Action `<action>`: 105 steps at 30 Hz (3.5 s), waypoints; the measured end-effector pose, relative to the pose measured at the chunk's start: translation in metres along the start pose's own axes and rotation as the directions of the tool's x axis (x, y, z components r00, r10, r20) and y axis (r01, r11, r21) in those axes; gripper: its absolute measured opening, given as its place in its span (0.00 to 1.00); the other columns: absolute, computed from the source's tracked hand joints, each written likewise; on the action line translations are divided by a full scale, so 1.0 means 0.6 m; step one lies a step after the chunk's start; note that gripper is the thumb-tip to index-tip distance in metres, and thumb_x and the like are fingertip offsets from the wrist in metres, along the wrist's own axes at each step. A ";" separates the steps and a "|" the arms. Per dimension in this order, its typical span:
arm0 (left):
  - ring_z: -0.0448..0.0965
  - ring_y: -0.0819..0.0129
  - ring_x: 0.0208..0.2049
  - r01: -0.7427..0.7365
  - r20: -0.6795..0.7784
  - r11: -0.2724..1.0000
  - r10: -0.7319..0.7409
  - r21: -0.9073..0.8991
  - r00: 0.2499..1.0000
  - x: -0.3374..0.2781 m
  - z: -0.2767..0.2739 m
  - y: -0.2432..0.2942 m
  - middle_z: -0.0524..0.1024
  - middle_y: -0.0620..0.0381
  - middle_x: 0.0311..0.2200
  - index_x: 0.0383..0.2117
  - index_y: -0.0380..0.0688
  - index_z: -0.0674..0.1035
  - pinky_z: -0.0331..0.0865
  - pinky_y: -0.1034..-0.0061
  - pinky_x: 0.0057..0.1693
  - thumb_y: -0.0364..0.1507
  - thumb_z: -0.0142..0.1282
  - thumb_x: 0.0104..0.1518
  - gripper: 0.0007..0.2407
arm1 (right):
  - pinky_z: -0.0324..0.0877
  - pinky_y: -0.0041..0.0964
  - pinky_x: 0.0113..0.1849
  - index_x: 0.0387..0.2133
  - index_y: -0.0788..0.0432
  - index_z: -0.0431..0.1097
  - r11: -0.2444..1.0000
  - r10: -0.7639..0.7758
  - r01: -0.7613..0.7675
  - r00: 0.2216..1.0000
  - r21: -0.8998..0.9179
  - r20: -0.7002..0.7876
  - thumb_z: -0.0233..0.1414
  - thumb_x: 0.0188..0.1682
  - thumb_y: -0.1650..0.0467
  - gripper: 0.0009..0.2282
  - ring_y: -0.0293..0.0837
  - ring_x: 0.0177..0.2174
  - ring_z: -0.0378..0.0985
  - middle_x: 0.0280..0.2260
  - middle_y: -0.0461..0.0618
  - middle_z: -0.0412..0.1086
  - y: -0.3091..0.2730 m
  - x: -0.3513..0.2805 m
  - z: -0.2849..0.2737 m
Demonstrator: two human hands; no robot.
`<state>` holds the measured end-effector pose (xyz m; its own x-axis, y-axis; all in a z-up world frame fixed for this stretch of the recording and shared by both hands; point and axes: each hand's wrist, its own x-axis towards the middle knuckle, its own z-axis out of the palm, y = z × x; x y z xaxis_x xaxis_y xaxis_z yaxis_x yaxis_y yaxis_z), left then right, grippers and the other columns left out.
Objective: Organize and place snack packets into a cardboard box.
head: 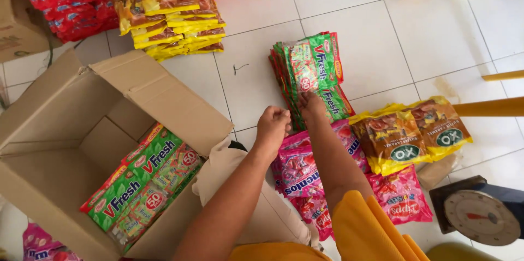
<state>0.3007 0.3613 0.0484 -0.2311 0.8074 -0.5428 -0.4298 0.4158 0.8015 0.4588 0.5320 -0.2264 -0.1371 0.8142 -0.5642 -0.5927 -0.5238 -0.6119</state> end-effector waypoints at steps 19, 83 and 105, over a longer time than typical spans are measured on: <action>0.74 0.67 0.46 -0.026 -0.147 0.991 0.046 0.134 0.988 0.018 -0.017 0.015 0.74 0.51 0.47 0.54 0.41 0.71 0.70 0.72 0.51 0.36 0.63 0.56 0.22 | 0.71 0.56 0.54 0.36 0.61 0.72 0.955 -0.024 -0.017 0.991 0.297 0.133 0.52 0.39 0.75 0.10 0.51 0.44 0.79 0.40 0.51 0.77 -0.121 -0.268 0.041; 0.81 0.60 0.48 -0.217 -0.176 0.938 0.270 0.270 0.947 -0.039 -0.011 0.057 0.80 0.48 0.47 0.54 0.41 0.73 0.70 0.68 0.55 0.21 0.50 0.60 0.15 | 0.74 0.56 0.48 0.54 0.48 0.62 0.985 -0.124 0.128 0.991 0.114 -0.044 0.52 0.45 0.77 0.22 0.50 0.45 0.77 0.45 0.49 0.73 -0.090 -0.275 -0.065; 0.76 0.72 0.50 -0.596 -0.224 0.783 0.557 -0.178 0.800 -0.220 -0.365 0.160 0.78 0.57 0.49 0.58 0.37 0.72 0.71 0.74 0.58 0.21 0.54 0.60 0.18 | 0.76 0.44 0.47 0.58 0.55 0.63 0.872 -0.015 0.335 0.748 -0.357 0.663 0.53 0.42 0.85 0.28 0.46 0.46 0.78 0.49 0.48 0.73 -0.139 -0.528 0.437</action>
<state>0.0987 0.2029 0.1424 -0.6195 0.7838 -0.0436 -0.3545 -0.2298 0.9064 0.3437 0.3833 0.1489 -0.6199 0.7834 -0.0449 -0.2790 -0.2736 -0.9205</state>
